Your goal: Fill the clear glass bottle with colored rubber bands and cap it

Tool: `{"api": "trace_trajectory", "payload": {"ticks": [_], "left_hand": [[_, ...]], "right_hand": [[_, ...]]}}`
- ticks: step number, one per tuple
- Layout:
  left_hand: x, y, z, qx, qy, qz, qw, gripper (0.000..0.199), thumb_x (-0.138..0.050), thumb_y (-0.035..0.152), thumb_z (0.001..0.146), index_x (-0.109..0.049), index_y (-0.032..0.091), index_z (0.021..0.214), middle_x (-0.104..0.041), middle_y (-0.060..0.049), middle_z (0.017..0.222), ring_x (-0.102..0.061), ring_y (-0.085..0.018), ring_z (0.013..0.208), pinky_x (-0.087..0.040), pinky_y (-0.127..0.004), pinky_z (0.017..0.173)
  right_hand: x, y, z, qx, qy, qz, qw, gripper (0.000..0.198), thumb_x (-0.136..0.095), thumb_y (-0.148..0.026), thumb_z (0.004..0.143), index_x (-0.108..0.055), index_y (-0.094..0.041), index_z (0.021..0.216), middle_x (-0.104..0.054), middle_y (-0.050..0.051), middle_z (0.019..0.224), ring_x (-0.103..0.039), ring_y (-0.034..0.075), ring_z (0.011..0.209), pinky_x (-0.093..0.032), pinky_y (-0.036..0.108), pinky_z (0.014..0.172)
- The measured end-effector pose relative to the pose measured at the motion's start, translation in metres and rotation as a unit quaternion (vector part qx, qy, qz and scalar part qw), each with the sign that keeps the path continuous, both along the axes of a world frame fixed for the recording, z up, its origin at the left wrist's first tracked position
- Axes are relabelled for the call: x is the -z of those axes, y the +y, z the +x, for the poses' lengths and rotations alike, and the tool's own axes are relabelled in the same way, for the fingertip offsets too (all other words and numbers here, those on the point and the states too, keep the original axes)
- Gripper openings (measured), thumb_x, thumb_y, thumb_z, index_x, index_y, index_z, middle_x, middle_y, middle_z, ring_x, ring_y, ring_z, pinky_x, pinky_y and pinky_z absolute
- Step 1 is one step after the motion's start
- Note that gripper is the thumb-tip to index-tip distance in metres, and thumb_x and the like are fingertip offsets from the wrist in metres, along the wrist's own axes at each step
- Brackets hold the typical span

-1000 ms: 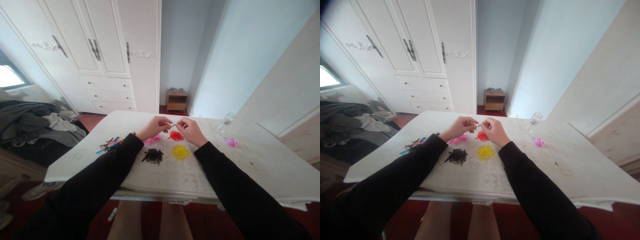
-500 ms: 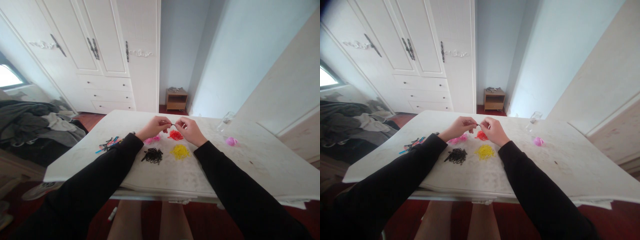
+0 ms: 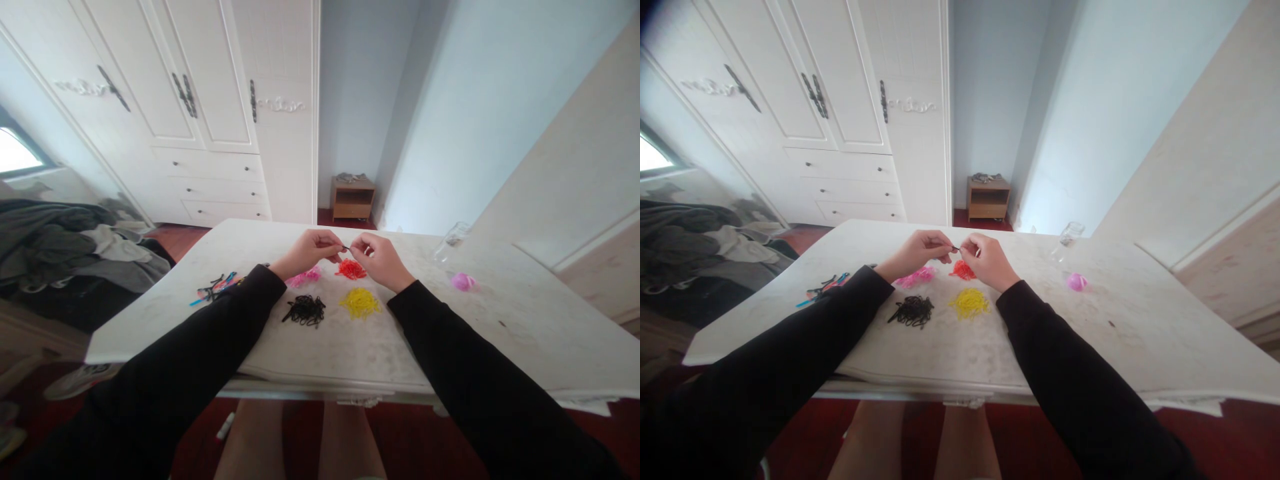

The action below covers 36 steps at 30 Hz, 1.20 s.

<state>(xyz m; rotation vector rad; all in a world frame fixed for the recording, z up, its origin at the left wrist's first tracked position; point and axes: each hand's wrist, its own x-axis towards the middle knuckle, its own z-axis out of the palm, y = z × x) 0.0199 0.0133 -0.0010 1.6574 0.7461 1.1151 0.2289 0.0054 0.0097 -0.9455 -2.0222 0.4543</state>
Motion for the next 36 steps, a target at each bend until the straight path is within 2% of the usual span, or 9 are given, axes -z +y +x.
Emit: {"api": "trace_trajectory", "payload": {"ticks": [7, 14, 20, 23, 28, 30, 34, 36], "left_hand": [[-0.003, 0.000, -0.003, -0.040, -0.003, 0.011, 0.999, 0.021, -0.085, 0.030, 0.076, -0.075, 0.012, 0.081, -0.073, -0.003, 0.066, -0.070, -0.012, 0.063, -0.059, -0.025, 0.066], [0.001, 0.002, -0.004, -0.035, -0.025, 0.025, 0.999, 0.016, -0.083, 0.024, 0.075, -0.071, 0.013, 0.076, -0.071, -0.002, 0.064, -0.068, -0.011, 0.060, -0.057, -0.023, 0.062], [-0.001, 0.002, -0.004, -0.062, -0.033, 0.024, 0.997, 0.018, -0.082, 0.022, 0.072, -0.071, 0.013, 0.081, -0.069, 0.000, 0.062, -0.066, -0.011, 0.055, -0.055, -0.022, 0.056], [-0.004, 0.005, -0.008, -0.090, -0.033, 0.025, 0.995, 0.016, -0.081, 0.021, 0.070, -0.069, 0.013, 0.076, -0.068, -0.001, 0.060, -0.064, -0.010, 0.053, -0.051, -0.020, 0.052], [-0.007, 0.010, -0.014, -0.143, -0.056, 0.024, 0.988, 0.015, -0.080, 0.019, 0.066, -0.066, 0.014, 0.068, -0.064, 0.000, 0.056, -0.061, -0.009, 0.051, -0.047, -0.019, 0.050], [-0.005, 0.009, -0.012, -0.137, -0.060, 0.016, 0.989, 0.017, -0.081, 0.019, 0.066, -0.065, 0.014, 0.069, -0.064, 0.001, 0.056, -0.059, -0.008, 0.050, -0.045, -0.019, 0.048], [-0.004, 0.007, -0.007, -0.095, -0.043, 0.004, 0.995, 0.019, -0.081, 0.018, 0.065, -0.065, 0.015, 0.075, -0.065, 0.002, 0.057, -0.057, -0.008, 0.049, -0.044, -0.019, 0.047], [-0.005, 0.007, -0.008, -0.098, -0.041, 0.008, 0.994, 0.019, -0.080, 0.017, 0.065, -0.064, 0.015, 0.074, -0.064, 0.002, 0.056, -0.057, -0.007, 0.048, -0.044, -0.019, 0.046]], "right_hand": [[-0.002, 0.000, 0.001, 0.004, 0.003, 0.001, 1.000, 0.009, -0.059, -0.020, 0.083, -0.060, -0.020, 0.073, -0.063, 0.000, 0.070, -0.057, 0.015, 0.067, -0.043, 0.028, 0.063], [-0.001, 0.000, 0.000, 0.001, -0.008, 0.000, 1.000, 0.008, -0.058, -0.019, 0.081, -0.060, -0.019, 0.073, -0.062, 0.000, 0.070, -0.056, 0.015, 0.067, -0.043, 0.028, 0.063], [-0.003, -0.001, -0.002, -0.005, -0.019, -0.006, 1.000, 0.010, -0.058, -0.017, 0.081, -0.059, -0.019, 0.071, -0.061, -0.001, 0.068, -0.056, 0.014, 0.066, -0.043, 0.028, 0.064], [-0.006, 0.001, 0.001, 0.016, -0.019, 0.000, 1.000, 0.012, -0.058, -0.015, 0.078, -0.057, -0.020, 0.067, -0.061, -0.001, 0.067, -0.054, 0.014, 0.064, -0.041, 0.028, 0.063], [-0.010, 0.005, 0.008, 0.097, -0.020, -0.002, 0.995, 0.015, -0.061, -0.013, 0.074, -0.054, -0.021, 0.063, -0.060, -0.001, 0.063, -0.052, 0.014, 0.061, -0.039, 0.029, 0.062], [-0.011, 0.004, 0.008, 0.104, -0.017, -0.007, 0.994, 0.015, -0.061, -0.014, 0.074, -0.054, -0.021, 0.063, -0.059, -0.001, 0.062, -0.052, 0.014, 0.060, -0.039, 0.029, 0.062], [-0.009, 0.001, 0.005, 0.063, -0.028, -0.010, 0.998, 0.013, -0.059, -0.015, 0.075, -0.055, -0.020, 0.064, -0.061, -0.001, 0.065, -0.052, 0.014, 0.061, -0.040, 0.028, 0.062], [-0.008, 0.002, 0.005, 0.064, -0.035, -0.010, 0.997, 0.013, -0.059, -0.015, 0.075, -0.055, -0.020, 0.064, -0.061, 0.000, 0.065, -0.052, 0.014, 0.062, -0.040, 0.029, 0.062]]}}
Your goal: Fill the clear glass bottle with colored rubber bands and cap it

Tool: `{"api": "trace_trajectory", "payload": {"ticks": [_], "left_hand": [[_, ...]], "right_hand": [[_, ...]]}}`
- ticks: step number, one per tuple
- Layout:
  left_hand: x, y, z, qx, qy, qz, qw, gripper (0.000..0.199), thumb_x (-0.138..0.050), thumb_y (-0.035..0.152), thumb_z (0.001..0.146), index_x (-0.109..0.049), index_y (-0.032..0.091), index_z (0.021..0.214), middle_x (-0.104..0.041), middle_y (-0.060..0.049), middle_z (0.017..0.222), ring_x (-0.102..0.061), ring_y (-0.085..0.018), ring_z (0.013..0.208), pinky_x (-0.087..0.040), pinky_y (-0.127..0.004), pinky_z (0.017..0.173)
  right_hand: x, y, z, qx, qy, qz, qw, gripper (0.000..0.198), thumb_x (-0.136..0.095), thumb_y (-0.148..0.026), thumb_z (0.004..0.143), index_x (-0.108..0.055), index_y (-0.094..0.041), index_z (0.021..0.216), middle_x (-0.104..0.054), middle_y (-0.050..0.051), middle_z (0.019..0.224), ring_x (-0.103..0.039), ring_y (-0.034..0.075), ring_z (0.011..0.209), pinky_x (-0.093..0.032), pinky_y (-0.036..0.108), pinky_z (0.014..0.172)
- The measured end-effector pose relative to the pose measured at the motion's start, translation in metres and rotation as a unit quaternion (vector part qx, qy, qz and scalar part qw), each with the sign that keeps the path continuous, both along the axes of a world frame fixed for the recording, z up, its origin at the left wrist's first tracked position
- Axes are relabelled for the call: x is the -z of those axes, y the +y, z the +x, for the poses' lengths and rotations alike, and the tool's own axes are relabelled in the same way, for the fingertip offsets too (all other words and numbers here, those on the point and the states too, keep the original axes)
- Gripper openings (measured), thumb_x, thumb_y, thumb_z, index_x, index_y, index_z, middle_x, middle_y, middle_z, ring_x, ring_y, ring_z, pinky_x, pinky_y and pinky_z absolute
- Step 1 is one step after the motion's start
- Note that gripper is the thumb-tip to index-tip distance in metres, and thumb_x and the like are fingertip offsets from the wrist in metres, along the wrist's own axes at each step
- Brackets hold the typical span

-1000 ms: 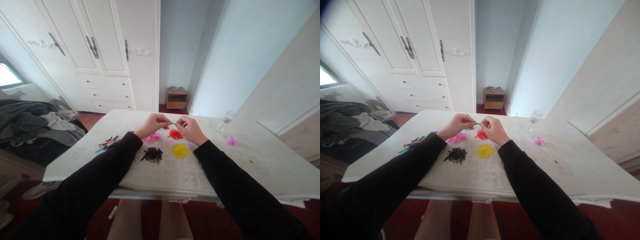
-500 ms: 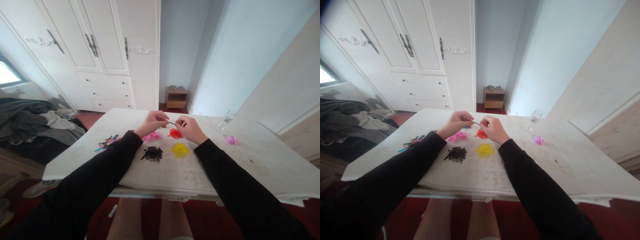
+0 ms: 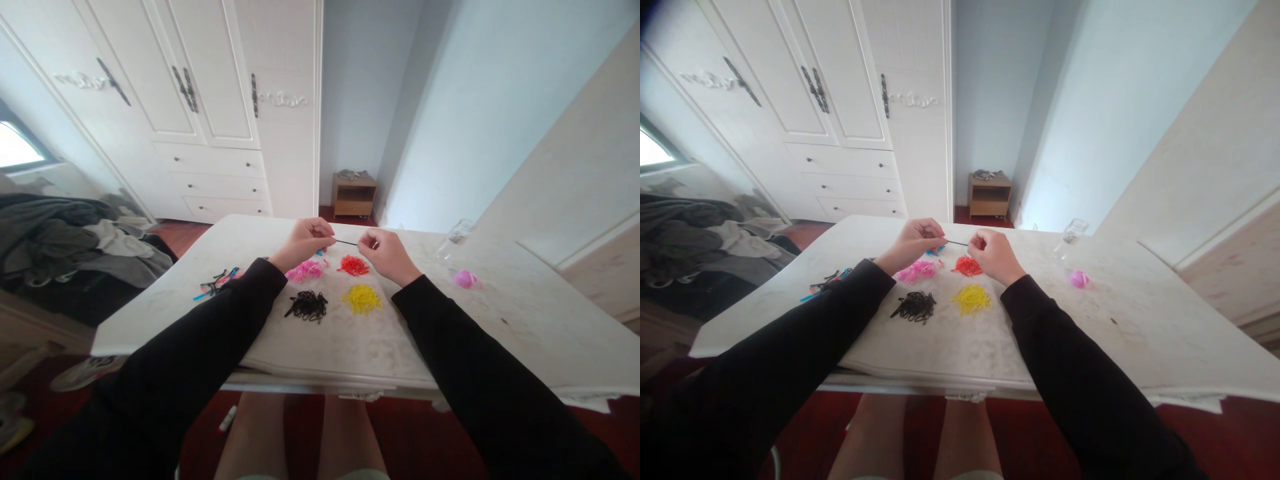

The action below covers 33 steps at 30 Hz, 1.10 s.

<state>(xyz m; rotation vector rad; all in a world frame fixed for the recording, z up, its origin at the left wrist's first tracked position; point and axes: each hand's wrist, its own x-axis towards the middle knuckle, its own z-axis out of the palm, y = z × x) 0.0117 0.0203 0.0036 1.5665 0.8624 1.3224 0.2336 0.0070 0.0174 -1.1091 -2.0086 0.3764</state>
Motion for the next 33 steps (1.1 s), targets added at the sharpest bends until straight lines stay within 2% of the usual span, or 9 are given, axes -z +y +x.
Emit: {"api": "trace_trajectory", "payload": {"ticks": [5, 7, 13, 16, 19, 22, 25, 28, 33], "left_hand": [[-0.004, 0.005, -0.008, -0.095, -0.023, 0.030, 0.995, 0.019, -0.075, 0.010, 0.065, -0.057, 0.016, 0.068, -0.060, 0.004, 0.055, -0.055, -0.005, 0.046, -0.040, -0.017, 0.045], [-0.003, 0.005, -0.007, -0.109, -0.032, 0.040, 0.993, 0.021, -0.074, 0.009, 0.066, -0.054, 0.016, 0.067, -0.059, 0.005, 0.054, -0.054, -0.005, 0.045, -0.039, -0.016, 0.045], [0.003, -0.003, 0.006, 0.045, 0.021, 0.014, 0.999, 0.029, -0.082, 0.022, 0.070, -0.057, 0.017, 0.084, -0.067, 0.002, 0.063, -0.065, -0.010, 0.054, -0.051, -0.022, 0.053], [0.004, -0.001, 0.002, 0.052, 0.030, 0.014, 0.998, 0.028, -0.080, 0.028, 0.075, -0.059, 0.016, 0.091, -0.074, -0.003, 0.075, -0.067, -0.011, 0.060, -0.054, -0.024, 0.059], [0.003, 0.005, -0.007, 0.007, 0.095, 0.054, 0.994, 0.016, -0.073, 0.024, 0.078, -0.064, 0.015, 0.087, -0.074, -0.005, 0.077, -0.065, -0.011, 0.062, -0.051, -0.024, 0.060], [0.004, 0.007, -0.014, -0.019, 0.272, 0.144, 0.951, 0.006, -0.071, 0.014, 0.073, -0.073, 0.015, 0.078, -0.072, -0.004, 0.073, -0.063, -0.013, 0.067, -0.047, -0.026, 0.065], [0.006, 0.008, -0.018, -0.001, 0.394, 0.194, 0.898, 0.012, -0.071, 0.012, 0.071, -0.080, 0.017, 0.078, -0.073, -0.004, 0.077, -0.062, -0.015, 0.071, -0.046, -0.028, 0.071], [0.009, 0.008, -0.018, 0.014, 0.433, 0.200, 0.879, 0.011, -0.073, 0.016, 0.073, -0.082, 0.018, 0.079, -0.073, -0.005, 0.078, -0.061, -0.015, 0.070, -0.045, -0.028, 0.071], [0.011, 0.008, -0.017, 0.043, 0.447, 0.192, 0.873, 0.015, -0.069, 0.013, 0.075, -0.082, 0.019, 0.077, -0.071, -0.003, 0.075, -0.061, -0.014, 0.068, -0.045, -0.026, 0.070]], "right_hand": [[-0.002, 0.005, 0.006, 0.049, -0.019, 0.011, 0.999, 0.015, -0.061, -0.016, 0.074, -0.053, -0.021, 0.062, -0.059, 0.000, 0.063, -0.052, 0.015, 0.062, -0.038, 0.030, 0.063], [-0.003, 0.005, 0.007, 0.057, -0.016, 0.019, 0.998, 0.016, -0.061, -0.016, 0.074, -0.053, -0.021, 0.062, -0.058, 0.000, 0.062, -0.052, 0.015, 0.062, -0.038, 0.031, 0.063], [-0.001, -0.002, -0.001, -0.039, 0.004, -0.005, 0.999, 0.012, -0.060, -0.021, 0.080, -0.059, -0.020, 0.068, -0.064, 0.001, 0.068, -0.055, 0.015, 0.064, -0.043, 0.029, 0.064], [-0.001, -0.005, -0.003, -0.064, 0.009, 0.002, 0.998, 0.012, -0.060, -0.023, 0.082, -0.061, -0.020, 0.071, -0.065, 0.001, 0.070, -0.056, 0.015, 0.067, -0.045, 0.030, 0.066], [-0.004, -0.009, -0.004, -0.092, 0.008, -0.009, 0.996, 0.011, -0.062, -0.024, 0.082, -0.062, -0.019, 0.072, -0.065, 0.001, 0.070, -0.057, 0.015, 0.067, -0.045, 0.030, 0.067], [-0.008, -0.014, -0.004, -0.129, 0.000, -0.031, 0.991, 0.010, -0.063, -0.025, 0.081, -0.064, -0.019, 0.074, -0.064, 0.001, 0.069, -0.057, 0.015, 0.066, -0.044, 0.030, 0.066], [-0.009, -0.017, -0.005, -0.147, -0.006, -0.046, 0.988, 0.011, -0.064, -0.025, 0.082, -0.065, -0.018, 0.074, -0.065, 0.001, 0.068, -0.057, 0.015, 0.065, -0.044, 0.030, 0.065], [-0.009, -0.018, -0.006, -0.154, -0.012, -0.055, 0.987, 0.011, -0.064, -0.025, 0.083, -0.067, -0.017, 0.075, -0.067, 0.001, 0.069, -0.058, 0.015, 0.065, -0.044, 0.030, 0.066], [-0.009, -0.024, -0.011, -0.180, -0.028, -0.063, 0.981, 0.009, -0.068, -0.024, 0.083, -0.070, -0.017, 0.077, -0.067, 0.001, 0.070, -0.058, 0.014, 0.066, -0.044, 0.029, 0.065]]}}
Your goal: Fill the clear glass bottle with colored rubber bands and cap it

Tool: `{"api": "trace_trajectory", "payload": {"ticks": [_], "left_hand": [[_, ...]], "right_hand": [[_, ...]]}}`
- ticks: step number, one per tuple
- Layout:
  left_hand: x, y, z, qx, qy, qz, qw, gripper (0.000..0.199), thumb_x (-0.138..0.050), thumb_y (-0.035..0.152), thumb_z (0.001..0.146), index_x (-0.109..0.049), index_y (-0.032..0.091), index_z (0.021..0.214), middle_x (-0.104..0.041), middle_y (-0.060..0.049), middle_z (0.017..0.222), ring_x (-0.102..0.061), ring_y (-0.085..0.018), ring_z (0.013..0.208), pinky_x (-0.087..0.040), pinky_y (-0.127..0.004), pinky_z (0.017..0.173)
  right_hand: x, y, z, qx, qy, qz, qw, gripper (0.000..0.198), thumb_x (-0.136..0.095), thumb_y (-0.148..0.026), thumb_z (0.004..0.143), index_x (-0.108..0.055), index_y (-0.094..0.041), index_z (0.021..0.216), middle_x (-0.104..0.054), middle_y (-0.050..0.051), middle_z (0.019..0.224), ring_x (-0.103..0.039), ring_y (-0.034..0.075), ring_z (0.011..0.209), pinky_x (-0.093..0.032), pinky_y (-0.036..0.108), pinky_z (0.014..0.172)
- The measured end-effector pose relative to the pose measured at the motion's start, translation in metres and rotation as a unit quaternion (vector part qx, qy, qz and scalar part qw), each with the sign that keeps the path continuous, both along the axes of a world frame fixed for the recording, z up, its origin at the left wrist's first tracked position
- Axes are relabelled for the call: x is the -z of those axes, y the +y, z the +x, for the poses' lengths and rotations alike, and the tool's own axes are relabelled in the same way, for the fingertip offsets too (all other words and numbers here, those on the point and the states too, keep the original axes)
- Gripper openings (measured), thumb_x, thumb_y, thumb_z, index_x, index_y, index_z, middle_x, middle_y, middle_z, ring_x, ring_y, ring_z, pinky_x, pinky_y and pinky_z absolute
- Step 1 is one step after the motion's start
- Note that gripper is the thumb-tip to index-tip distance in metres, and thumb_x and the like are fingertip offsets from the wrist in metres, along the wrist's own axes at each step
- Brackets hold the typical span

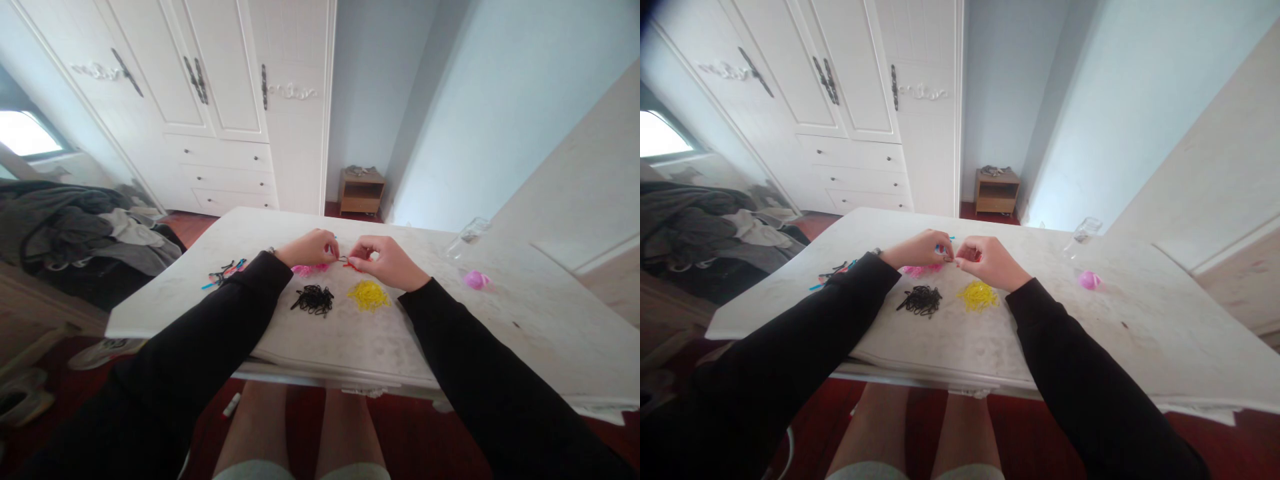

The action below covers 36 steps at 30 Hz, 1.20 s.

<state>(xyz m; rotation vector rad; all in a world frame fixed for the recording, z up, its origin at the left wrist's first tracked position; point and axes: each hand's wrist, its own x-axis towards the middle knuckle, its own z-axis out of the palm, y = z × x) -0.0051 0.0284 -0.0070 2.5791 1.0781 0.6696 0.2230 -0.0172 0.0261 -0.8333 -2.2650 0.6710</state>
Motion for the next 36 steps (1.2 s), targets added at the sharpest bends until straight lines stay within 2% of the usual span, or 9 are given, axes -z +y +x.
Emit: {"api": "trace_trajectory", "payload": {"ticks": [6, 10, 12, 14, 16, 18, 21, 28, 36], "left_hand": [[0.002, 0.001, 0.001, -0.006, -0.015, 0.018, 1.000, 0.013, -0.068, 0.010, 0.076, -0.079, 0.017, 0.077, -0.071, -0.004, 0.080, -0.061, -0.015, 0.072, -0.046, -0.027, 0.073], [0.002, 0.001, 0.004, -0.012, -0.083, 0.006, 0.996, 0.011, -0.066, 0.011, 0.082, -0.076, 0.016, 0.081, -0.072, -0.003, 0.079, -0.062, -0.015, 0.074, -0.047, -0.028, 0.074], [0.000, 0.001, 0.006, 0.001, -0.123, -0.016, 0.992, 0.011, -0.065, 0.012, 0.085, -0.074, 0.016, 0.083, -0.072, -0.002, 0.077, -0.062, -0.014, 0.072, -0.047, -0.027, 0.072], [-0.002, 0.000, 0.008, 0.024, -0.168, -0.042, 0.985, 0.008, -0.066, 0.015, 0.086, -0.074, 0.016, 0.084, -0.072, -0.002, 0.078, -0.063, -0.013, 0.072, -0.048, -0.026, 0.071], [-0.004, -0.002, 0.010, 0.042, -0.213, -0.079, 0.973, 0.006, -0.069, 0.019, 0.087, -0.074, 0.015, 0.085, -0.073, -0.002, 0.078, -0.064, -0.013, 0.071, -0.049, -0.026, 0.070], [-0.005, -0.004, 0.013, 0.047, -0.248, -0.116, 0.961, 0.008, -0.071, 0.022, 0.086, -0.074, 0.015, 0.086, -0.073, -0.003, 0.077, -0.064, -0.013, 0.071, -0.051, -0.026, 0.069], [-0.006, -0.008, 0.016, 0.051, -0.281, -0.150, 0.947, 0.012, -0.075, 0.026, 0.084, -0.075, 0.014, 0.087, -0.074, -0.004, 0.079, -0.066, -0.013, 0.073, -0.053, -0.026, 0.070], [-0.004, -0.011, 0.019, 0.065, -0.334, -0.180, 0.923, 0.022, -0.083, 0.026, 0.080, -0.069, 0.014, 0.093, -0.075, -0.004, 0.079, -0.070, -0.013, 0.073, -0.056, -0.027, 0.070], [-0.005, -0.010, 0.018, 0.077, -0.307, -0.178, 0.932, 0.014, -0.078, 0.025, 0.085, -0.071, 0.013, 0.087, -0.075, -0.005, 0.079, -0.069, -0.012, 0.072, -0.055, -0.026, 0.071]], "right_hand": [[0.003, -0.018, -0.018, -0.095, -0.025, -0.020, 0.995, 0.009, -0.070, -0.023, 0.088, -0.074, -0.019, 0.080, -0.070, 0.001, 0.073, -0.060, 0.014, 0.068, -0.047, 0.029, 0.068], [0.006, -0.022, -0.025, -0.131, -0.034, 0.010, 0.991, 0.012, -0.072, -0.027, 0.090, -0.077, -0.020, 0.083, -0.073, 0.003, 0.080, -0.061, 0.015, 0.070, -0.049, 0.030, 0.071], [0.006, -0.019, -0.022, -0.086, -0.021, 0.034, 0.995, 0.010, -0.072, -0.027, 0.090, -0.078, -0.020, 0.087, -0.073, 0.003, 0.081, -0.061, 0.015, 0.070, -0.049, 0.031, 0.071], [0.006, -0.013, -0.017, 0.002, 0.004, 0.062, 0.998, 0.008, -0.071, -0.024, 0.089, -0.078, -0.019, 0.087, -0.073, 0.003, 0.080, -0.061, 0.016, 0.070, -0.049, 0.031, 0.070], [0.005, -0.005, -0.011, 0.090, 0.030, 0.088, 0.992, 0.006, -0.070, -0.020, 0.086, -0.076, -0.018, 0.084, -0.073, 0.004, 0.079, -0.061, 0.016, 0.069, -0.049, 0.032, 0.069], [0.006, 0.002, -0.005, 0.144, 0.043, 0.097, 0.984, 0.005, -0.070, -0.018, 0.084, -0.074, -0.018, 0.083, -0.073, 0.005, 0.080, -0.062, 0.017, 0.070, -0.049, 0.032, 0.069], [0.008, 0.009, -0.001, 0.159, 0.034, 0.086, 0.983, 0.002, -0.072, -0.020, 0.082, -0.073, -0.018, 0.081, -0.074, 0.005, 0.079, -0.064, 0.018, 0.070, -0.050, 0.033, 0.069], [0.010, 0.008, -0.003, 0.139, 0.034, 0.061, 0.988, 0.008, -0.069, -0.021, 0.083, -0.073, -0.019, 0.076, -0.074, 0.004, 0.074, -0.063, 0.017, 0.068, -0.048, 0.033, 0.068], [0.006, 0.008, -0.001, 0.175, 0.051, 0.077, 0.980, 0.011, -0.065, -0.019, 0.082, -0.066, -0.020, 0.071, -0.072, 0.003, 0.073, -0.062, 0.017, 0.067, -0.047, 0.033, 0.067]]}}
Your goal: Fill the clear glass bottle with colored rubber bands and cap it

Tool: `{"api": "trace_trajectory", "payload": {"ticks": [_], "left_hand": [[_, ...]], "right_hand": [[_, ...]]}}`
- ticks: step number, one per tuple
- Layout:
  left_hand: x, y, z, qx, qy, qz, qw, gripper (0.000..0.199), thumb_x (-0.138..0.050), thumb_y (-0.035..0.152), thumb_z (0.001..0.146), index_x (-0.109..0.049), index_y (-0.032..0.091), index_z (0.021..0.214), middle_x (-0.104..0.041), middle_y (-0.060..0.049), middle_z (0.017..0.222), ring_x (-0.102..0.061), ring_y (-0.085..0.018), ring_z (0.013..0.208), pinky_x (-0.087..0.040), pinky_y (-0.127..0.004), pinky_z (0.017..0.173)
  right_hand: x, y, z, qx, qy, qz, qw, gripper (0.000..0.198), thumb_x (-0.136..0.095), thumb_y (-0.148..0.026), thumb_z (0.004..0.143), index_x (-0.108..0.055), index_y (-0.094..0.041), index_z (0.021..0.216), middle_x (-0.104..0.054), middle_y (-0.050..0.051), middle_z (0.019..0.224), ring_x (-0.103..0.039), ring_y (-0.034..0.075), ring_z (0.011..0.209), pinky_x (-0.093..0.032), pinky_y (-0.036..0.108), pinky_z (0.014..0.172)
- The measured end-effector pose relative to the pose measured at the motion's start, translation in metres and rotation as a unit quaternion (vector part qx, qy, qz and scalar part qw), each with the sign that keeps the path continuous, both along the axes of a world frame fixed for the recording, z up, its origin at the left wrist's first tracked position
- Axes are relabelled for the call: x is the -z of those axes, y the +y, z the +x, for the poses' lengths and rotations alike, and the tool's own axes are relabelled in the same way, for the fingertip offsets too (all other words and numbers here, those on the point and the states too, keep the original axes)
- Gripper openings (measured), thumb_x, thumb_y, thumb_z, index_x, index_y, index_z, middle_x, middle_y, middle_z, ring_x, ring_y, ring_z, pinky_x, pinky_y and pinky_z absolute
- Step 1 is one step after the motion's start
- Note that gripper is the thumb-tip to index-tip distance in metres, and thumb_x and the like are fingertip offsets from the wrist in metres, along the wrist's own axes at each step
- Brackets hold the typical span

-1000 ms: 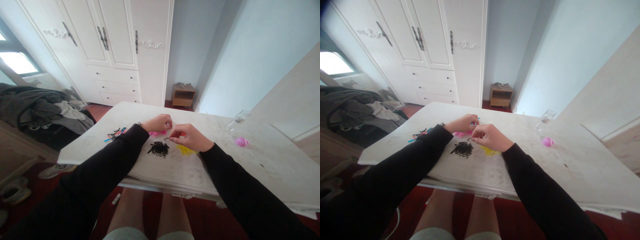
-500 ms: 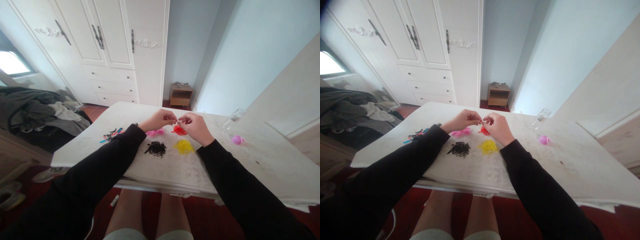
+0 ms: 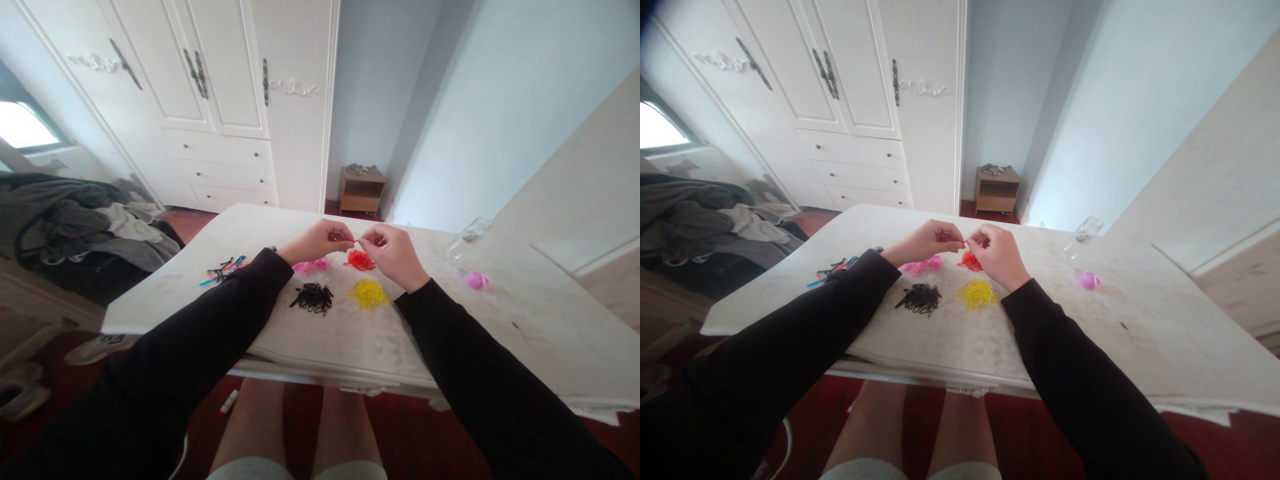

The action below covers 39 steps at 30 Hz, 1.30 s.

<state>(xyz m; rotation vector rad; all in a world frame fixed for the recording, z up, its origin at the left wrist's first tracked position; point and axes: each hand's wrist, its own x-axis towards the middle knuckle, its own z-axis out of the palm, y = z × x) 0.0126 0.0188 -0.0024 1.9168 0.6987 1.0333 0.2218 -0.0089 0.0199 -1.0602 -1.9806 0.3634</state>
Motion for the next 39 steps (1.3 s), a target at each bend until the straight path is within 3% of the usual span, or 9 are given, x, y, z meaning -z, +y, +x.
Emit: {"api": "trace_trajectory", "payload": {"ticks": [9, 15, 17, 21, 25, 28, 31, 39], "left_hand": [[0.003, 0.005, 0.000, -0.028, 0.000, -0.015, 0.999, 0.007, -0.076, 0.013, 0.081, -0.070, 0.012, 0.079, -0.071, -0.003, 0.069, -0.064, -0.010, 0.065, -0.051, -0.023, 0.064], [-0.001, 0.007, -0.002, -0.065, -0.016, 0.005, 0.998, 0.012, -0.071, 0.004, 0.079, -0.066, 0.012, 0.071, -0.067, -0.002, 0.065, -0.062, -0.008, 0.061, -0.049, -0.020, 0.060], [-0.002, 0.005, -0.001, -0.067, -0.021, 0.009, 0.997, 0.011, -0.071, 0.006, 0.079, -0.066, 0.012, 0.072, -0.067, -0.002, 0.066, -0.062, -0.009, 0.062, -0.049, -0.020, 0.060], [-0.003, 0.000, 0.001, -0.059, -0.033, 0.002, 0.998, 0.007, -0.073, 0.013, 0.081, -0.067, 0.012, 0.077, -0.068, -0.002, 0.068, -0.062, -0.009, 0.063, -0.051, -0.021, 0.061], [-0.001, 0.002, -0.002, -0.088, -0.065, 0.000, 0.994, 0.010, -0.072, 0.017, 0.083, -0.065, 0.013, 0.077, -0.064, 0.000, 0.066, -0.060, -0.008, 0.060, -0.050, -0.020, 0.059], [0.000, 0.004, -0.005, -0.103, -0.076, 0.000, 0.992, 0.011, -0.072, 0.020, 0.083, -0.065, 0.013, 0.078, -0.063, 0.001, 0.066, -0.060, -0.008, 0.060, -0.051, -0.020, 0.060], [0.000, 0.005, -0.005, -0.112, -0.070, 0.000, 0.991, 0.012, -0.073, 0.021, 0.083, -0.065, 0.013, 0.078, -0.064, 0.000, 0.066, -0.060, -0.008, 0.060, -0.050, -0.019, 0.059], [0.004, 0.009, -0.010, -0.148, -0.045, 0.015, 0.988, 0.012, -0.073, 0.023, 0.080, -0.067, 0.013, 0.077, -0.064, -0.001, 0.063, -0.059, -0.009, 0.058, -0.044, -0.018, 0.053]], "right_hand": [[-0.002, -0.001, -0.001, 0.005, 0.036, -0.002, 0.999, 0.011, -0.065, -0.020, 0.080, -0.063, -0.020, 0.070, -0.067, 0.002, 0.070, -0.058, 0.016, 0.065, -0.045, 0.031, 0.065], [-0.019, 0.002, 0.014, 0.135, 0.179, 0.081, 0.971, 0.009, -0.063, -0.026, 0.083, -0.064, -0.020, 0.076, -0.065, 0.000, 0.072, -0.055, 0.014, 0.066, -0.044, 0.030, 0.064], [-0.020, 0.001, 0.012, 0.138, 0.187, 0.086, 0.969, 0.011, -0.063, -0.029, 0.082, -0.065, -0.020, 0.077, -0.066, 0.001, 0.073, -0.056, 0.015, 0.067, -0.045, 0.030, 0.064], [-0.011, 0.001, 0.004, 0.072, 0.118, 0.057, 0.989, 0.010, -0.063, -0.028, 0.080, -0.063, -0.021, 0.073, -0.066, 0.000, 0.072, -0.058, 0.016, 0.070, -0.046, 0.030, 0.069], [-0.009, 0.012, 0.016, 0.099, 0.127, 0.009, 0.987, 0.011, -0.061, -0.026, 0.076, -0.061, -0.020, 0.067, -0.059, -0.002, 0.064, -0.050, 0.013, 0.061, -0.038, 0.029, 0.061], [-0.011, 0.022, 0.031, 0.074, 0.001, -0.098, 0.992, 0.016, -0.063, -0.022, 0.070, -0.058, -0.019, 0.056, -0.051, -0.004, 0.053, -0.045, 0.012, 0.056, -0.034, 0.028, 0.058], [-0.009, 0.027, 0.037, 0.056, -0.117, -0.173, 0.976, 0.015, -0.065, -0.020, 0.072, -0.063, -0.018, 0.057, -0.057, -0.003, 0.054, -0.050, 0.013, 0.058, -0.037, 0.028, 0.060], [0.005, 0.033, 0.037, 0.066, -0.234, -0.176, 0.954, 0.021, -0.072, -0.032, 0.083, -0.071, -0.018, 0.067, -0.076, 0.006, 0.076, -0.066, 0.019, 0.075, -0.044, 0.028, 0.068]]}}
